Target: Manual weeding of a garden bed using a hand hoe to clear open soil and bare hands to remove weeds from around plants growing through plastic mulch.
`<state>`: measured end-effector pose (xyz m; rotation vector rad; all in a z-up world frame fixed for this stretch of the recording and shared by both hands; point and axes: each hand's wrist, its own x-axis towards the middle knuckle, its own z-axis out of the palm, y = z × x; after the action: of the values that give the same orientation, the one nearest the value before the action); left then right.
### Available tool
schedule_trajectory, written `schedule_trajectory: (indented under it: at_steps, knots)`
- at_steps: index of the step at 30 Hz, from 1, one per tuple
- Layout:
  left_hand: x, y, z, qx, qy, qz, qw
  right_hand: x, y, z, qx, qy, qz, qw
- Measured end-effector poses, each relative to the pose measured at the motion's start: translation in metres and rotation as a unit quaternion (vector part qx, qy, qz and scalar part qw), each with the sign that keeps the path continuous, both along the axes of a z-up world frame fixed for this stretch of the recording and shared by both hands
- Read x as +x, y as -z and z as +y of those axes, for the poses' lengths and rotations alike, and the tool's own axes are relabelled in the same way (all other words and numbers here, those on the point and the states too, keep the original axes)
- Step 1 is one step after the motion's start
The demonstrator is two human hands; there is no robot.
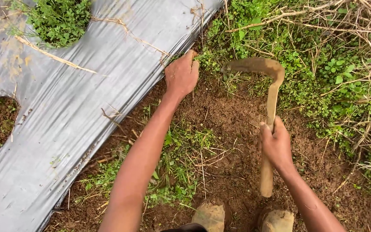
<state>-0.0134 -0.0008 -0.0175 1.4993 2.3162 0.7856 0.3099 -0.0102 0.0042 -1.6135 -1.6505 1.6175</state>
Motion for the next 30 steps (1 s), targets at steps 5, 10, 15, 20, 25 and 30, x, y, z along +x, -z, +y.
schedule_trajectory:
  at_steps: [5,10,15,20,25,30]
  knots:
    - [0.016,-0.009,-0.003,-0.006,-0.007,0.038,0.999,-0.042,-0.017,0.017,0.127,0.066,0.140,0.980]
    - [0.036,-0.014,-0.014,-0.041,-0.002,0.091,0.995,-0.059,-0.007,0.005,0.020,0.011,0.110,0.994]
    - [0.050,-0.009,-0.029,-0.072,0.013,0.073,0.995,-0.028,0.006,0.007,-0.039,-0.042,-0.010,0.998]
    - [0.082,0.008,-0.053,-0.130,0.046,0.026,0.990,-0.044,-0.009,0.018,0.042,0.028,0.099,0.994]
    - [0.085,0.013,-0.074,-0.203,0.059,-0.026,0.977,-0.055,-0.008,0.019,0.037,0.051,0.150,0.987]
    - [0.083,-0.032,-0.077,-0.400,0.101,-0.137,0.901,-0.053,-0.003,0.017,0.058,0.047,0.165,0.983]
